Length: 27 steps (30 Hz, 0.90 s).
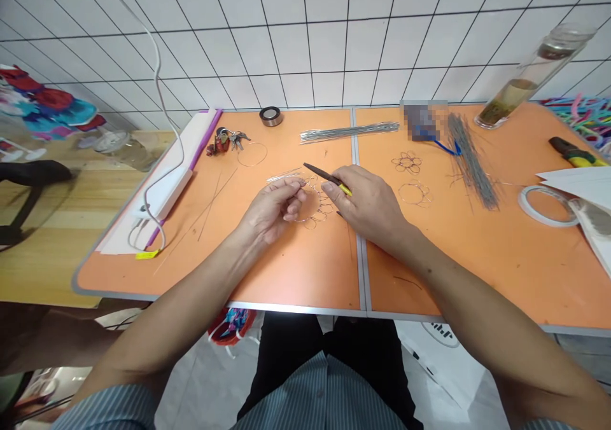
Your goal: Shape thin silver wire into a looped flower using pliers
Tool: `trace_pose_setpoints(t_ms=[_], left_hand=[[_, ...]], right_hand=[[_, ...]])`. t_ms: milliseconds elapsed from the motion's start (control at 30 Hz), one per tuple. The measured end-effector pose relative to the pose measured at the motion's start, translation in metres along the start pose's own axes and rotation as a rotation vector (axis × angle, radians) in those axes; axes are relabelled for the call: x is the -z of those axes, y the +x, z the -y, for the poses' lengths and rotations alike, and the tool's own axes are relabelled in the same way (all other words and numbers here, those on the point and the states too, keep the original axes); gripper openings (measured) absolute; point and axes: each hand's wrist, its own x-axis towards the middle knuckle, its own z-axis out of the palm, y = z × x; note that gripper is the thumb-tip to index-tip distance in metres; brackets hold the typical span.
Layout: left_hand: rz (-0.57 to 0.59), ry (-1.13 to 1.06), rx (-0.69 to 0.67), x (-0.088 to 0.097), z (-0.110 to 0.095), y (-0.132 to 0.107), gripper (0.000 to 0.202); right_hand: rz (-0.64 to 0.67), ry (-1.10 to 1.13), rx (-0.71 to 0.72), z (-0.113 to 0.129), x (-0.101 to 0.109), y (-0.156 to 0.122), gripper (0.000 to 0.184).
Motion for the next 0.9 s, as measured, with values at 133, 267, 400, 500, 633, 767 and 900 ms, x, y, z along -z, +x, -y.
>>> trace_pose_setpoints(t_ms=[133,267,400,500,633,767,900], left_hand=[[-0.014,0.083,-0.110,-0.001,-0.001,-0.002,0.013],[-0.026,0.184,-0.251,-0.002,-0.001,-0.004,0.010],[-0.014,0.213,-0.291,-0.002,0.000,-0.005,0.012],[0.050,0.129,-0.208,-0.001,-0.003,-0.005,0.014],[0.133,-0.045,-0.029,0.000,-0.010,-0.005,0.016],[0.118,-0.132,0.039,0.000,-0.013,-0.003,0.012],[0.000,-0.073,-0.070,0.001,-0.010,-0.001,0.007]], right_hand=[[-0.040,-0.344,0.116,-0.004,-0.004,-0.002,0.034],[-0.056,-0.513,0.192,-0.002,-0.002,-0.001,0.036],[-0.098,-0.461,0.188,-0.002,0.002,0.000,0.037],[-0.141,-0.342,0.116,-0.011,0.005,0.002,0.038],[-0.067,-0.206,0.058,-0.028,0.003,0.006,0.042],[-0.032,-0.117,0.015,-0.032,0.002,0.008,0.044],[-0.061,0.048,-0.021,-0.019,0.006,0.007,0.038]])
